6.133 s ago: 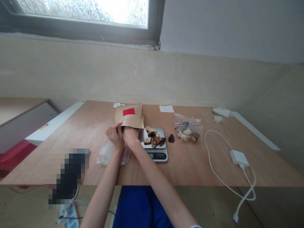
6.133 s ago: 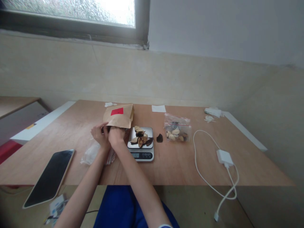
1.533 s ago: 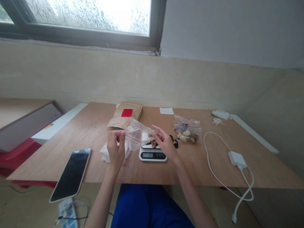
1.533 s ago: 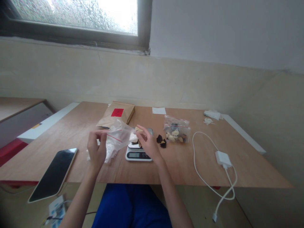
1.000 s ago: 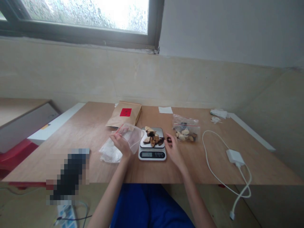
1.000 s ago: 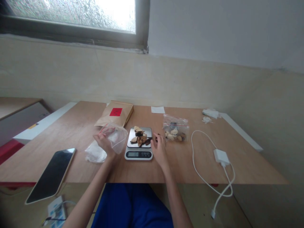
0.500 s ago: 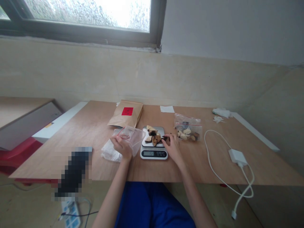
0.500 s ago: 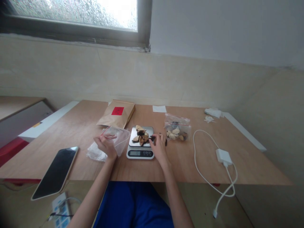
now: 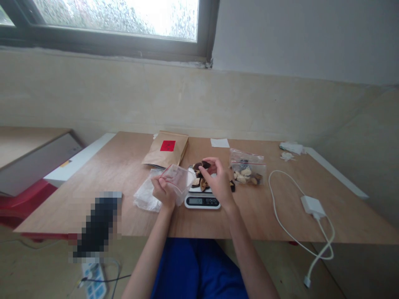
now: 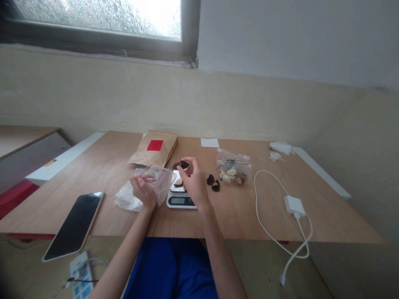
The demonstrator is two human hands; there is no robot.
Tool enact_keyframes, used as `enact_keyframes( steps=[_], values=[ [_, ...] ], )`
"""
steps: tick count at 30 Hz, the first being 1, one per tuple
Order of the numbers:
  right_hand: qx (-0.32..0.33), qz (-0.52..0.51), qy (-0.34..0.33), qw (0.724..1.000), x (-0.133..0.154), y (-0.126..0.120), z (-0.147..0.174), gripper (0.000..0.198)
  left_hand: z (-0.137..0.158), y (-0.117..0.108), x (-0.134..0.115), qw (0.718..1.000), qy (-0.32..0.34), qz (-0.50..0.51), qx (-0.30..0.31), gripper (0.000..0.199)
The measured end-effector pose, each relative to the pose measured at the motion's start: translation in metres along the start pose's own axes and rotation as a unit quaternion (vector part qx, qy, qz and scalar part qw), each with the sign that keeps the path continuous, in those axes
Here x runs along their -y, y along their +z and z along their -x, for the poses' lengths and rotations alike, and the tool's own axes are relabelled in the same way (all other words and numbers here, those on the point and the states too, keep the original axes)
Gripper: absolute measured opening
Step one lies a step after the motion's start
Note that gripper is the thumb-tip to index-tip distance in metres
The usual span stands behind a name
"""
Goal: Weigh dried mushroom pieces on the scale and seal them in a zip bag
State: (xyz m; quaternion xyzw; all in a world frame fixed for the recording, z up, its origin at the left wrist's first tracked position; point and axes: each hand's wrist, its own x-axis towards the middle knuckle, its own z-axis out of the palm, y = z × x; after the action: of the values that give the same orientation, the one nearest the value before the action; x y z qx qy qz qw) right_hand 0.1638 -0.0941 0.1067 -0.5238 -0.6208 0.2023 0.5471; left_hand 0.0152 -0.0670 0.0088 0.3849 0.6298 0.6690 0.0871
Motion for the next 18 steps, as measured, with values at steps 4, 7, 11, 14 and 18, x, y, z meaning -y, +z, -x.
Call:
enact_keyframes(
  steps=[4, 7, 11, 14, 18],
  values=[
    [0.119, -0.009, -0.055, 0.991, 0.013, 0.016, -0.001, 0.024, 0.0, 0.0, 0.001, 1.0, 0.002, -0.018, 0.018, 0.03],
    [0.136, 0.0, -0.052, 0.989, 0.004, 0.014, 0.003, 0.023, 0.0, -0.001, -0.001, 0.999, 0.004, -0.034, 0.02, 0.03],
    [0.085, 0.039, -0.017, 0.995, -0.022, 0.003, 0.013, 0.019, 0.0, -0.002, -0.002, 0.999, 0.01, -0.049, 0.015, 0.03],
    [0.072, 0.124, -0.019, 0.989, -0.044, 0.001, 0.024, 0.021, 0.0, -0.001, -0.002, 0.999, 0.007, -0.041, 0.012, 0.029],
    [0.062, 0.219, -0.014, 0.974, -0.064, 0.008, 0.035, 0.026, 0.0, 0.0, -0.001, 0.999, 0.022, -0.025, -0.012, 0.028]
  ],
)
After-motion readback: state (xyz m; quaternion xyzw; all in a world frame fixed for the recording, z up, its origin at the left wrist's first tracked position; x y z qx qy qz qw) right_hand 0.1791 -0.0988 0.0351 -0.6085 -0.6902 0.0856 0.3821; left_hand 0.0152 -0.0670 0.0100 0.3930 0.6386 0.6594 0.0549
